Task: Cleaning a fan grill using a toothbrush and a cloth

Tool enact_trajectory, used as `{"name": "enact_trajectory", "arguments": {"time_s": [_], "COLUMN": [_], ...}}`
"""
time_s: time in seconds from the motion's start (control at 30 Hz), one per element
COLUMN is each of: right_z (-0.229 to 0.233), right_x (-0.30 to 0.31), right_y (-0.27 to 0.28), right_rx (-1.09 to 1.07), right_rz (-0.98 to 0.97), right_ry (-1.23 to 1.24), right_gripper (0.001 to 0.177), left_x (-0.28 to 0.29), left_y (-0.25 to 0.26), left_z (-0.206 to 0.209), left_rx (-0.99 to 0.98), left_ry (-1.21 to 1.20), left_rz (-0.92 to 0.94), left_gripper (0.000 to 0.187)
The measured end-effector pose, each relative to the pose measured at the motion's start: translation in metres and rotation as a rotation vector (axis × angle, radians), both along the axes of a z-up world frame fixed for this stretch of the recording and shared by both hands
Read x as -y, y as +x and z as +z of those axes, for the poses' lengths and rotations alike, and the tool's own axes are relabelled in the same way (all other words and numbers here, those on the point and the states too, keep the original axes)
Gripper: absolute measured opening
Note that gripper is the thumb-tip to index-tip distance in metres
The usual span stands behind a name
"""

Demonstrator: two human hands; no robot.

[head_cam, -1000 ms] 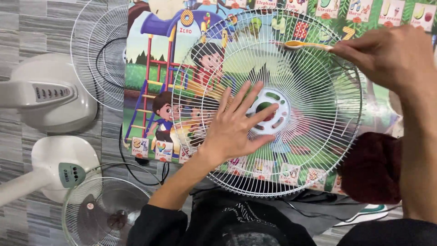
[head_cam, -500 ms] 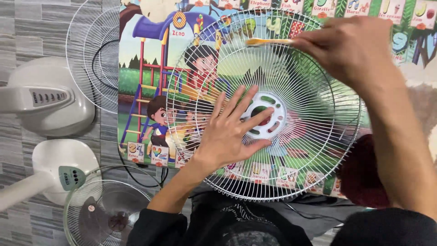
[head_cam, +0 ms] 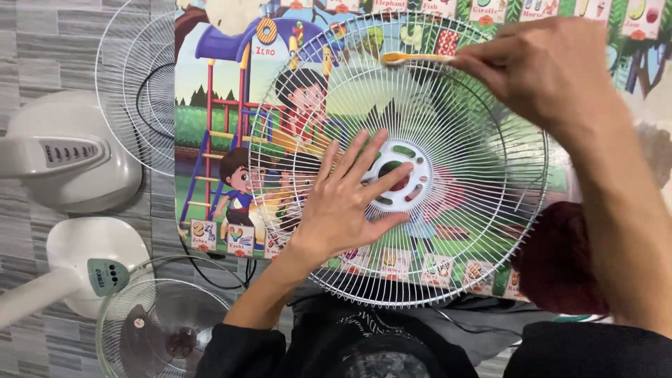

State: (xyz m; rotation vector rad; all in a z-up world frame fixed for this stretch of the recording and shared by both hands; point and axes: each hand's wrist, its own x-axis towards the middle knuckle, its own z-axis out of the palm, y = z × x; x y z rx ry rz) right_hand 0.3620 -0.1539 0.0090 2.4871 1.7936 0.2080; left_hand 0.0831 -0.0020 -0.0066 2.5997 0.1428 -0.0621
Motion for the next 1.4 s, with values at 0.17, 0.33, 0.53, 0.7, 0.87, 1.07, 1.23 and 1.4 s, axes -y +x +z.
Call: {"name": "enact_trajectory", "arguments": {"time_s": [0.17,0.33,0.53,0.7,0.87,1.07,1.23,1.4], "right_z": [0.016,0.002,0.009,0.015,0.015,0.007,0.022,0.015], "right_x": [0.076,0.062,0.032,0.121,0.126,0.048,0.120,0.113], "right_y": [-0.015,-0.013,-0.008,-0.032,-0.034,-0.024,-0.056,-0.060], "right_rx": [-0.088,-0.003,0.064,-0.032,-0.035,0.152,0.027,0.026], "right_rz": [-0.208,-0.174,-0.136,-0.208,-0.285,-0.188,-0.300,-0.380], "right_ry": [-0.097,-0.057,-0.094,-0.062,0.016,0.032,-0.016,-0.007], "right_gripper": [0.019,0.015,0.024,0.022,0.015,0.023,0.019,0.021], "left_x": [-0.001,0.001,0.003,0.003,0.004,0.005,0.005,0.004], "left_y": [0.001,-0.003,-0.001,-0.001,-0.001,0.000,0.001,0.000], "left_z": [-0.001,-0.002,0.000,-0.005,-0.005,-0.008,-0.007,-0.004], "left_rx": [0.072,0.031,0.038,0.026,0.030,0.035,0.031,0.034], "left_ry": [-0.036,0.000,-0.018,-0.036,0.011,0.050,0.026,0.017], "left_rz": [0.031,0.012,0.030,0.026,0.010,0.005,0.010,0.001], "left_gripper": [0.062,0.065,0.064,0.064,0.065,0.066,0.065,0.065]}}
